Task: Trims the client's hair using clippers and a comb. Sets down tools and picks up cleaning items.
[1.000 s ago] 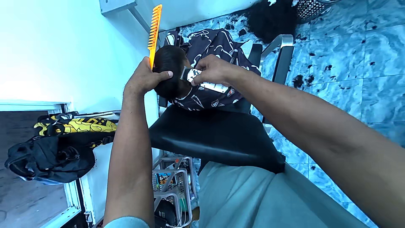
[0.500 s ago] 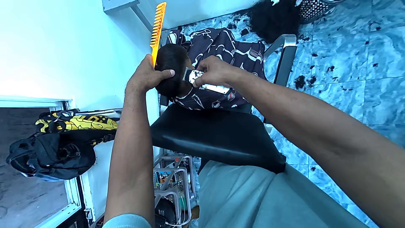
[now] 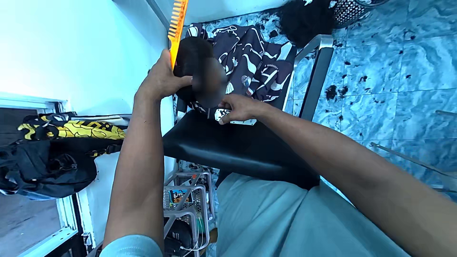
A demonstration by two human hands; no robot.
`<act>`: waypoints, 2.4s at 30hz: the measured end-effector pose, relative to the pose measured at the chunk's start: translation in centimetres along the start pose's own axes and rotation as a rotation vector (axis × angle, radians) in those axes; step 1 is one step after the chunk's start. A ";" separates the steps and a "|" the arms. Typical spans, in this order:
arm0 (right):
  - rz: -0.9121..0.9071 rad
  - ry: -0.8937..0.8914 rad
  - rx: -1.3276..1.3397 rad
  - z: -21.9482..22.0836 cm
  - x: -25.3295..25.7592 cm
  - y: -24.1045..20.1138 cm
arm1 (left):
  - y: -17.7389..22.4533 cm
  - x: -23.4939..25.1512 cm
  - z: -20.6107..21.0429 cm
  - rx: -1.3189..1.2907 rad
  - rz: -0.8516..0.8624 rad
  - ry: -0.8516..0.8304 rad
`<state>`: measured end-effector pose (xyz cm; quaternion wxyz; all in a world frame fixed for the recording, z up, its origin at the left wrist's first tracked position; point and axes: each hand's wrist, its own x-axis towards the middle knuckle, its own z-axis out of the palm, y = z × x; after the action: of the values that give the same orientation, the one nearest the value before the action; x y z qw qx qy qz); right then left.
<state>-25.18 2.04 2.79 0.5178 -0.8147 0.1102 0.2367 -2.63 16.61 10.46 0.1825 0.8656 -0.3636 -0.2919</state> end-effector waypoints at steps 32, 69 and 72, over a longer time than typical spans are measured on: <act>0.449 0.450 0.575 3.9 5.8 -2.3 | -2.9 5.3 -2.0 -0.129 -0.192 -0.114; 0.427 0.416 0.626 4.6 6.0 -3.2 | -2.7 5.9 -2.4 -0.158 -0.204 -0.142; 0.409 0.426 0.615 4.7 6.0 -3.0 | -2.7 5.8 -2.4 -0.165 -0.202 -0.141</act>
<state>-20.05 7.97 0.52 0.6447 -0.6144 0.4394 0.1172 3.64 14.40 8.72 0.1965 0.8572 -0.2614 -0.3978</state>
